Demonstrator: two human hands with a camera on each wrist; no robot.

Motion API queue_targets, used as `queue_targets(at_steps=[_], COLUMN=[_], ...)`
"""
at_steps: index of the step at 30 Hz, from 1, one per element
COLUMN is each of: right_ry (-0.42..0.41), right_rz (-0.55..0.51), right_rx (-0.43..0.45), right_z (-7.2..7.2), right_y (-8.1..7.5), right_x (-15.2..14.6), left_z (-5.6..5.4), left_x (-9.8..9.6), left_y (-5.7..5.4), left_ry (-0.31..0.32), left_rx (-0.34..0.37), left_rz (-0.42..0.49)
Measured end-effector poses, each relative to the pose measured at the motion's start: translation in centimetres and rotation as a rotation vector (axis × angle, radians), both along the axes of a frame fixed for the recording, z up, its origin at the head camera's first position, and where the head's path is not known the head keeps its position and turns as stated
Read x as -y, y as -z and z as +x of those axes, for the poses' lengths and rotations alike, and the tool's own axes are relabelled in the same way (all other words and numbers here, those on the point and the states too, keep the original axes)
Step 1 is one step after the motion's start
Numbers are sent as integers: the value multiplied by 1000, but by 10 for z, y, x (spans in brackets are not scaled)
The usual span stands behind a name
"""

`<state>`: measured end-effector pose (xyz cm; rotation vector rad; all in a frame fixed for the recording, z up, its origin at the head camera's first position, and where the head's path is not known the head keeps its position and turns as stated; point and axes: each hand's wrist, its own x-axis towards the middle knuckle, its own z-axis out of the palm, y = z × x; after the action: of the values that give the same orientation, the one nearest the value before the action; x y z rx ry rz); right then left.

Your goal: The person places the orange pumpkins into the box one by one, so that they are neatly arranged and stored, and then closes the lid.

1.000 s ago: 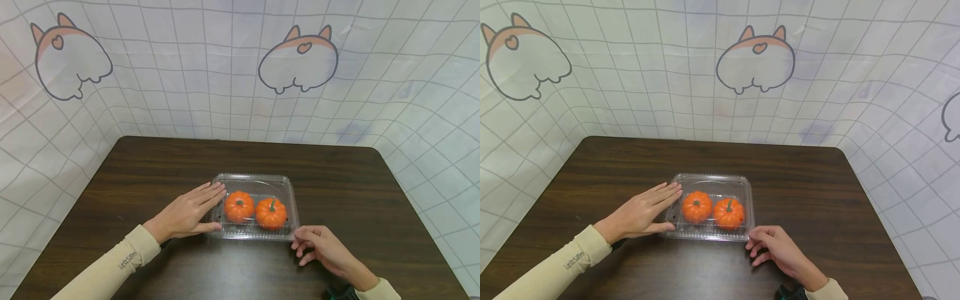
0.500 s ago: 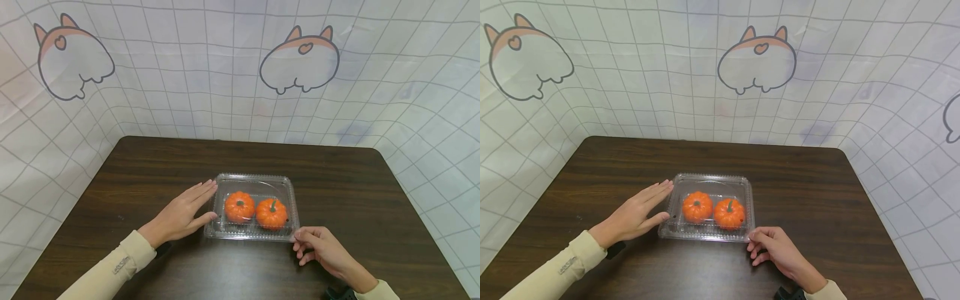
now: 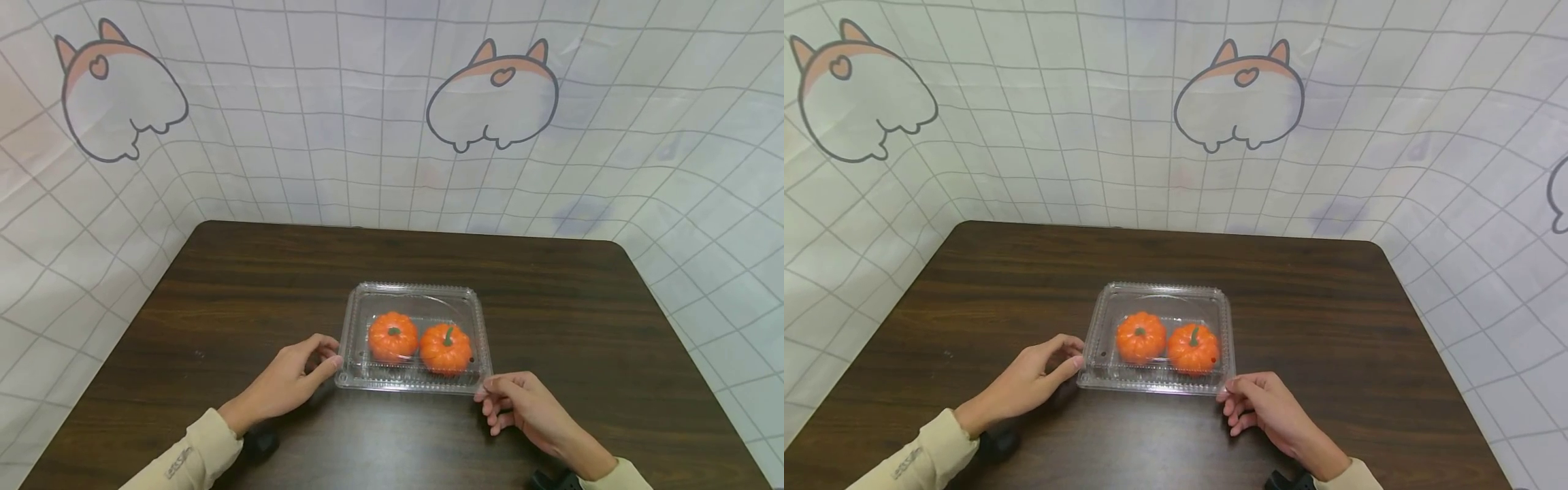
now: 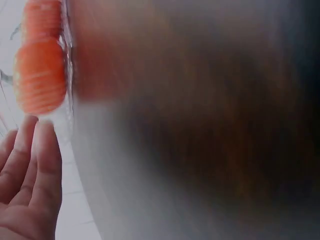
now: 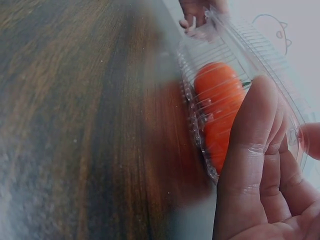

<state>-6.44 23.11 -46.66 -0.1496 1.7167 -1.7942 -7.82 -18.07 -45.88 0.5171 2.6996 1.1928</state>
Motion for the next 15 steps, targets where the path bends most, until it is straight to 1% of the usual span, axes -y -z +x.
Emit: queue_targets(at_steps=[1,3,7,10,13,15], right_ry=[-1,-1,-4,-6,-8,-9], right_rz=[-1,-5,-6,-6,-8,-11], right_rx=[1,6,16,23,21,21], right_z=[0,0,0,0,0,-1], right_y=[0,1,1,2,2,3], right_x=[0,0,0,1,1,2], left_z=[1,4,9,10,10,9], left_x=[-1,-3,-6,-6,-6,-6], left_y=[0,0,0,1,2,3], left_ry=[-1,-1,5,2,6,22], left_rx=[30,68,90,132,201,249], left_rz=[11,24,49,74,108,139])
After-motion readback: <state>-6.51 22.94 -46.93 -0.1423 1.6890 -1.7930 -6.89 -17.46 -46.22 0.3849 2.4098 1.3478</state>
